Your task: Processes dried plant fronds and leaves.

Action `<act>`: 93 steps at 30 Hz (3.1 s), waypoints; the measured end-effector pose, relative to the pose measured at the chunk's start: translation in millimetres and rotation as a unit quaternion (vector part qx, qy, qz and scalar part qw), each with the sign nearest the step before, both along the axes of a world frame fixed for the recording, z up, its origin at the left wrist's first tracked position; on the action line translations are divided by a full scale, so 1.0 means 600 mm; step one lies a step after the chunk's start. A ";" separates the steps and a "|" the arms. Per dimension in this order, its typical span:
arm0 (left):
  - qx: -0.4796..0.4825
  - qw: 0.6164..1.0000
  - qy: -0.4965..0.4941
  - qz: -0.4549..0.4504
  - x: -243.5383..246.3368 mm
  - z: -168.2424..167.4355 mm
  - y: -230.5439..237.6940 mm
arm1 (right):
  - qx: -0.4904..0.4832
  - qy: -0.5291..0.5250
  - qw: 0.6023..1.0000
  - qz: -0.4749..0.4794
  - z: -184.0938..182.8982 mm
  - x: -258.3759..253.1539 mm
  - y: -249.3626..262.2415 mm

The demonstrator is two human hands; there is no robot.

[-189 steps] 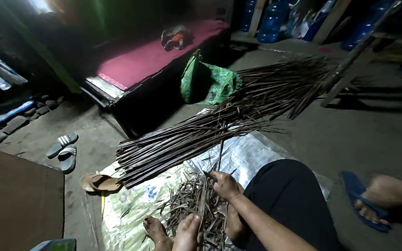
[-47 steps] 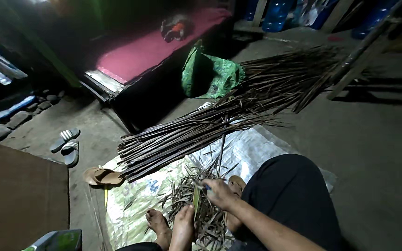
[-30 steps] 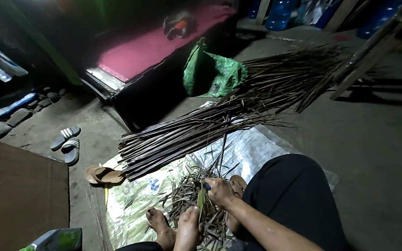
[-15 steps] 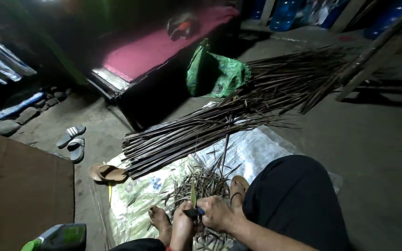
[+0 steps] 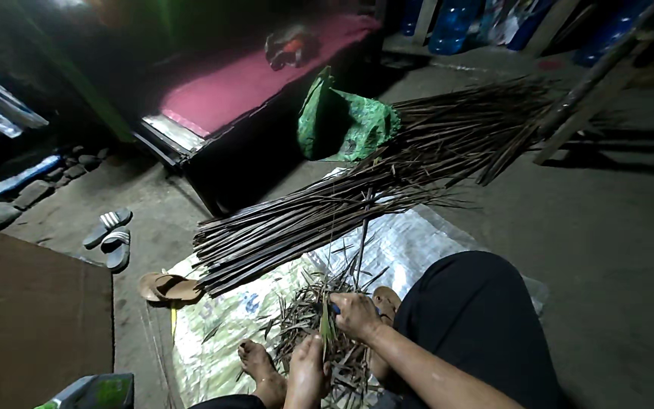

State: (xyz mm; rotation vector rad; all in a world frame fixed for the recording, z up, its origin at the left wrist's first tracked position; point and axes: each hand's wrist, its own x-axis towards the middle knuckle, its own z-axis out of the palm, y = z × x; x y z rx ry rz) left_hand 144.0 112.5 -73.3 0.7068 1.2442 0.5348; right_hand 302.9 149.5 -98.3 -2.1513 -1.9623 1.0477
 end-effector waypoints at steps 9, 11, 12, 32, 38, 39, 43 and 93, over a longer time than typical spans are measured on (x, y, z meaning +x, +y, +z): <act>-0.015 1.000 -0.003 0.005 -0.003 -0.004 0.004 | 0.015 0.252 0.946 -0.204 -0.014 0.030 0.016; -0.018 1.000 0.000 0.007 -0.002 -0.006 0.005 | -0.010 0.393 0.884 -0.251 -0.011 0.006 0.005; -0.021 1.000 0.000 0.004 -0.001 -0.007 0.004 | -0.028 0.433 0.863 -0.260 -0.009 -0.001 0.003; 0.020 0.999 0.041 0.009 -0.002 -0.005 0.012 | 0.049 0.071 0.994 0.071 0.012 -0.032 -0.036; 0.015 1.000 0.005 -0.010 -0.003 -0.017 -0.003 | -0.017 0.020 0.999 0.029 0.005 -0.001 0.002; 0.013 1.000 0.002 -0.010 -0.002 -0.015 -0.002 | -0.008 0.010 0.999 0.029 0.002 0.002 0.005; -0.004 1.000 -0.005 -0.007 0.001 -0.009 0.000 | 0.012 0.000 1.000 0.018 -0.010 0.006 0.009; 0.012 1.000 0.019 -0.009 -0.013 -0.008 0.010 | 0.020 0.023 1.000 0.000 0.008 0.014 0.001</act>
